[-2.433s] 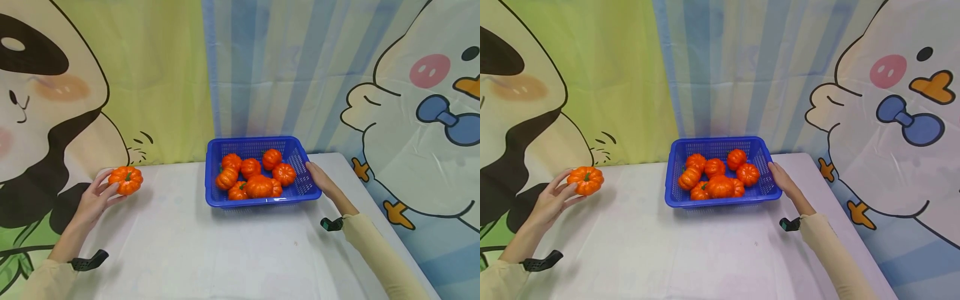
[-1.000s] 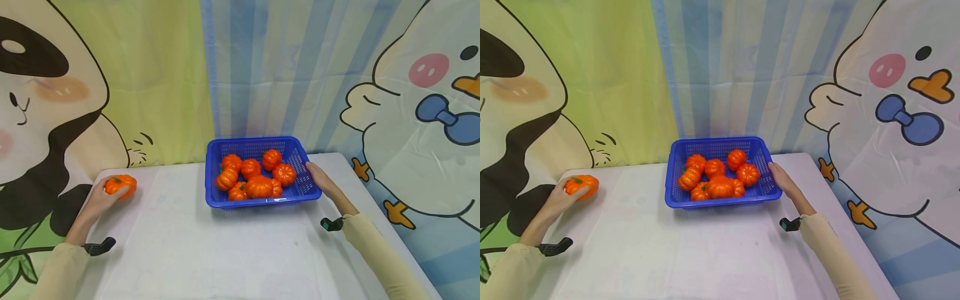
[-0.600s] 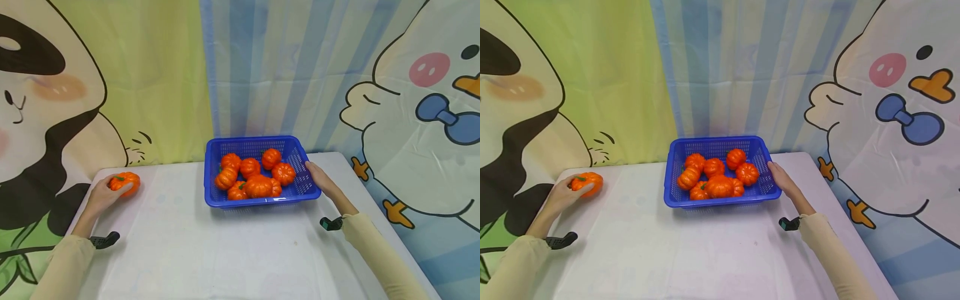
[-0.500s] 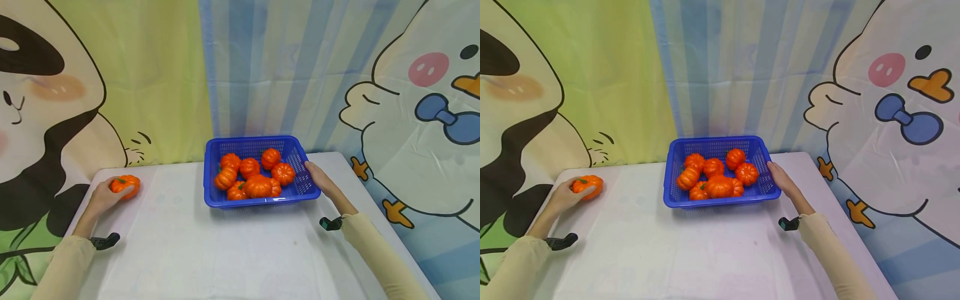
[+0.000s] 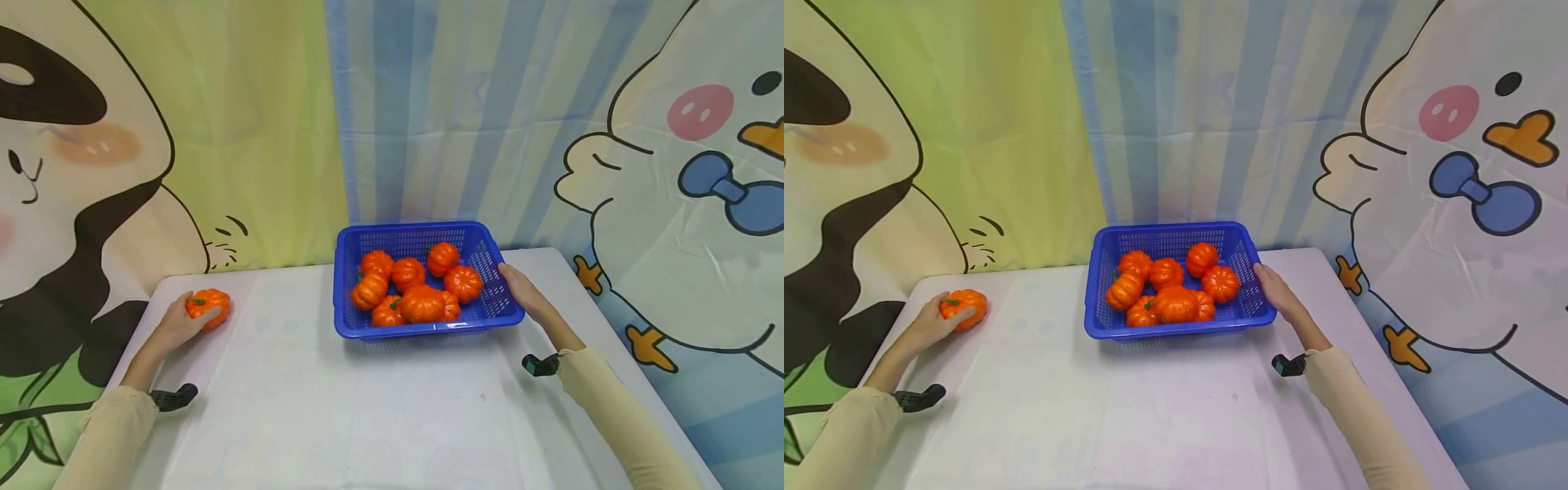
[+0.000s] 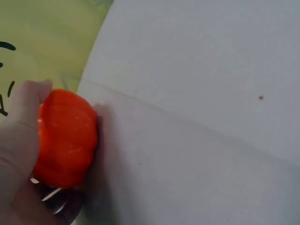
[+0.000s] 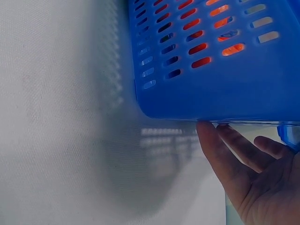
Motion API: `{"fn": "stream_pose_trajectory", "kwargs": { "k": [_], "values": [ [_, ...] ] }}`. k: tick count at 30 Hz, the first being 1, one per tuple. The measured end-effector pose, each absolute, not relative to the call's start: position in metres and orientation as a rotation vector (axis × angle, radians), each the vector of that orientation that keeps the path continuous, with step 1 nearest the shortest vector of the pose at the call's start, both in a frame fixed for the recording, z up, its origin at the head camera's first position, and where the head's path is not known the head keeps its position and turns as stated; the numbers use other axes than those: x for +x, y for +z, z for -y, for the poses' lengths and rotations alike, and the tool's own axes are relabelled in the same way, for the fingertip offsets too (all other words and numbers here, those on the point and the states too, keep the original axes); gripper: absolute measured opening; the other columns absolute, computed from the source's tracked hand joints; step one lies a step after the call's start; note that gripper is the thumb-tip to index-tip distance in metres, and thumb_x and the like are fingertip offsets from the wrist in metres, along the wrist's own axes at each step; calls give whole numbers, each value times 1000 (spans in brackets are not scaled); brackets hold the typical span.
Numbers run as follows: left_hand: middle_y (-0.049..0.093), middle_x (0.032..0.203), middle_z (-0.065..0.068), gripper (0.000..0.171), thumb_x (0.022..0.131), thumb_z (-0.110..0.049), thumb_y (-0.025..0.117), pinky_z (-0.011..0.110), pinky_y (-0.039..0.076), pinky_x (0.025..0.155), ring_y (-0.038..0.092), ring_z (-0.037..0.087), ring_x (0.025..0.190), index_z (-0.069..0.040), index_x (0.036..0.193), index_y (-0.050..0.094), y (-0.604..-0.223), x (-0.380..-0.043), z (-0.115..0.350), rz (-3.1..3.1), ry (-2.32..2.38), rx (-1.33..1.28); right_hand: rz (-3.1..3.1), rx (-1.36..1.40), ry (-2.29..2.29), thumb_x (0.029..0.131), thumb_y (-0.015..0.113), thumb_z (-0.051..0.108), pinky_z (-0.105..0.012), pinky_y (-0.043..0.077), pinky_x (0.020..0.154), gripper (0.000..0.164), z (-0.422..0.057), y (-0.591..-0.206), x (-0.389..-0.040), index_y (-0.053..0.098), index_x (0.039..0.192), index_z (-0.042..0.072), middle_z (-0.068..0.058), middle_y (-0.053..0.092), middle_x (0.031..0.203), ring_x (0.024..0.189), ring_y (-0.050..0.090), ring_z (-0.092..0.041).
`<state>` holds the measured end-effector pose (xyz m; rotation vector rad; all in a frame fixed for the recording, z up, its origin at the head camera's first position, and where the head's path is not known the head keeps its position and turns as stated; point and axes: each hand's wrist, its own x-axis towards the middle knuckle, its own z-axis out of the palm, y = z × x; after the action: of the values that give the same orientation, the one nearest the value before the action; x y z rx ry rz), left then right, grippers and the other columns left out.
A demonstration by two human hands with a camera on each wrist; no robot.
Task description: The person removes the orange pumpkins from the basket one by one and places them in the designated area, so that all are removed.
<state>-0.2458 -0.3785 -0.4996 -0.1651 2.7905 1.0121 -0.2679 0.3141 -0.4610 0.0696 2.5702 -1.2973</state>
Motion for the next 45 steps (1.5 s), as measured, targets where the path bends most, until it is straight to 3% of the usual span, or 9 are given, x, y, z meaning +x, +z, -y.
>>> {"fn": "stream_pose_trajectory", "kwargs": {
  "k": [4,11,17,20,24,28,32,39,45],
  "values": [
    [3,151,42,106,92,-51,56,80,17,101,10,62,135,3,151,-15,-479,-232,372,-2930,1065,-163,-2560,64,-1295,102,9,56,-60,26,116,77,-312,-461,-266,8,154,0,-30,31,151,133,39,-44],
    [15,158,29,88,90,-32,66,81,16,100,15,54,140,-8,155,12,-437,-177,335,-3159,1253,30,-2556,46,-1294,102,9,56,-60,30,114,77,-313,-459,-266,8,154,0,-31,35,147,129,44,-44],
    [19,156,30,84,90,-27,68,81,19,97,19,56,137,-8,155,17,-441,-138,304,-3020,1341,168,-2556,41,-1299,102,9,56,-59,32,113,77,-314,-460,-268,10,154,-1,-30,37,145,127,46,-43],
    [22,155,29,84,90,-26,69,43,29,119,23,52,136,-8,154,18,-449,-127,292,-2977,1357,207,-2560,41,-1299,102,9,56,-59,32,113,77,-314,-460,-268,11,154,-1,-30,37,145,126,46,-43],
    [32,152,23,82,86,-17,73,-8,23,94,28,14,143,-12,153,25,-460,-118,277,-2978,1420,342,-2557,41,-1299,102,9,55,-59,29,115,76,-314,-460,-268,10,154,-1,-30,35,147,129,44,-43],
    [37,151,18,80,86,-18,74,-6,29,94,29,-18,130,-20,152,29,-466,-113,260,-2952,1416,414,-2558,39,-1300,102,9,54,-59,28,115,76,-313,-458,-267,9,154,-1,-30,34,148,130,43,-44],
    [39,152,12,78,86,-27,74,-3,34,94,33,-19,124,-25,151,30,-465,-109,242,-2915,1375,419,-2565,34,-1300,102,8,55,-59,29,115,76,-312,-458,-268,9,154,-1,-30,35,147,128,44,-43],
    [40,152,7,75,87,-35,71,39,51,98,50,27,130,-26,150,32,-459,-106,210,-2834,1370,458,-2543,27,-1299,102,9,56,-60,23,117,76,-311,-459,-269,7,155,1,-30,28,152,136,36,-44],
    [43,151,5,71,87,-35,71,42,51,98,52,25,130,-24,148,36,-452,-115,179,-2730,1482,560,-2532,31,-1318,102,9,55,-59,25,116,75,-312,-459,-269,7,155,1,-30,29,152,134,39,-44]
  ]
}}
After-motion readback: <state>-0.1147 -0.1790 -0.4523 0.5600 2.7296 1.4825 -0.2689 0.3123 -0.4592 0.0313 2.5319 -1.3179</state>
